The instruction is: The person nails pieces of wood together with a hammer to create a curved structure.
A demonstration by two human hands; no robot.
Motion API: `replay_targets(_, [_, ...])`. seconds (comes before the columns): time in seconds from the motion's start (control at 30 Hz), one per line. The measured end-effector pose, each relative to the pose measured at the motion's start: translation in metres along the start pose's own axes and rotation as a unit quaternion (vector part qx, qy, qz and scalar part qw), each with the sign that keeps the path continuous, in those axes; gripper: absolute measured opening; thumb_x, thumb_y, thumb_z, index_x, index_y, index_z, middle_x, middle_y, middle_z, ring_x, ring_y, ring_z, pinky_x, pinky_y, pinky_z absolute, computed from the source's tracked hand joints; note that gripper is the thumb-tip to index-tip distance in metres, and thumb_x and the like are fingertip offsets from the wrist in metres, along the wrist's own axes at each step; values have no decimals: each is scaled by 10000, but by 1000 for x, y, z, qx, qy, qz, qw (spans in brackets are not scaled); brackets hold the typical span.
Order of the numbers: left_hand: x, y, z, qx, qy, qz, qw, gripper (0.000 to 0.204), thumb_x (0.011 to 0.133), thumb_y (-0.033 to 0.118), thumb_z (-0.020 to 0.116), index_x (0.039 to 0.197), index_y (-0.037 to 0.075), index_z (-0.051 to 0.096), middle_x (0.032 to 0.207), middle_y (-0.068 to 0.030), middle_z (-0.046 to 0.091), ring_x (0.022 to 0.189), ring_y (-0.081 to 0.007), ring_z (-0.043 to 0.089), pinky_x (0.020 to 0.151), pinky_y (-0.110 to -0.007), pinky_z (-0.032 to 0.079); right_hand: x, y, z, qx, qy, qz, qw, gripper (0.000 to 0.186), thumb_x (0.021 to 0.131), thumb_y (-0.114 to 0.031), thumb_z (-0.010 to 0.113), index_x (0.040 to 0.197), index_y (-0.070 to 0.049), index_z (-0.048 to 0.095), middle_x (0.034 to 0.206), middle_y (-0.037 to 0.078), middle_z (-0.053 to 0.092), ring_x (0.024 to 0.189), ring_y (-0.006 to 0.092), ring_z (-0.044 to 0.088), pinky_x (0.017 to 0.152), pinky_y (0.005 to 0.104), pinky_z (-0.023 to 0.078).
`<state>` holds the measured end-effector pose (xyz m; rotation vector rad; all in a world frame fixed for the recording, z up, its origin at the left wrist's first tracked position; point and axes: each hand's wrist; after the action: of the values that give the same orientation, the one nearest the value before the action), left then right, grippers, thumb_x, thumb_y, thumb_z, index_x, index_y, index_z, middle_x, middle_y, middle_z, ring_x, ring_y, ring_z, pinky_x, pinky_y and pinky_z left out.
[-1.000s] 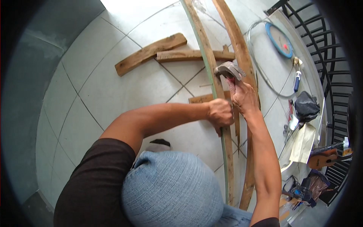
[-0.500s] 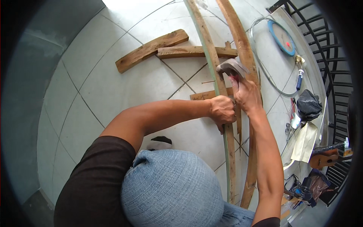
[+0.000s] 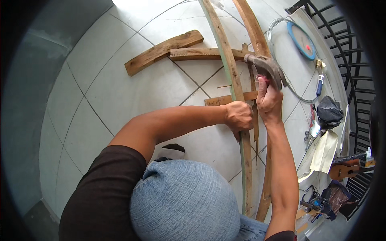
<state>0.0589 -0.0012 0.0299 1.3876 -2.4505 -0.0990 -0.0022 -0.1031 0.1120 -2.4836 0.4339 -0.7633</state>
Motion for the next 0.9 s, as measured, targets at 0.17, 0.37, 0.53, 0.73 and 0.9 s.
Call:
replay_targets(0.17, [-4, -4, 10, 29, 17, 11, 999, 587, 545, 692, 783, 732, 152, 646, 702, 18, 641, 702, -214, 658, 629, -364, 528, 5, 16, 3, -83, -177, 22, 980, 280, 1003, -329, 528, 1195, -127, 562, 797, 232, 673, 788, 484, 634, 644, 554, 498])
replay_targets(0.37, [0, -2, -3, 20, -4, -3, 1000, 571, 536, 672, 796, 718, 154, 638, 683, 20, 634, 661, -214, 648, 583, -357, 518, -6, 25, 7, -109, -168, 23, 980, 296, 999, -351, 523, 1177, -115, 545, 778, 248, 661, 764, 492, 629, 633, 562, 492])
replay_targets(0.53, [-3, 3, 3, 16, 26, 5, 1000, 574, 537, 661, 805, 706, 141, 630, 664, 5, 630, 668, -218, 656, 635, -356, 522, -4, 9, -11, -18, -95, -17, 995, 224, 985, -271, 583, 1096, -77, 591, 769, 234, 663, 712, 457, 639, 592, 512, 491])
replay_targets(0.73, [-1, 1, 9, 27, 61, 14, 998, 582, 540, 693, 795, 754, 159, 707, 713, 5, 680, 699, -228, 679, 653, -357, 548, -31, 6, -10, 46, -36, -67, 996, 226, 978, -228, 597, 1165, -101, 602, 760, 226, 660, 709, 416, 662, 603, 476, 517])
replay_targets(0.9, [-5, -2, 7, 41, 70, 11, 997, 587, 532, 704, 794, 753, 167, 713, 738, 4, 686, 703, -222, 678, 646, -351, 546, -24, 1, -8, -45, -136, -7, 990, 266, 979, -287, 590, 1172, -104, 600, 768, 216, 664, 728, 432, 659, 592, 489, 521])
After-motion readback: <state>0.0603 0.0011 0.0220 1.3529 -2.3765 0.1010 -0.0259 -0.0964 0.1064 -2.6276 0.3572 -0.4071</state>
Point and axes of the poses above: each hand's wrist, its own x-axis towards the middle knuckle, its own z-axis out of the palm, y = z × x
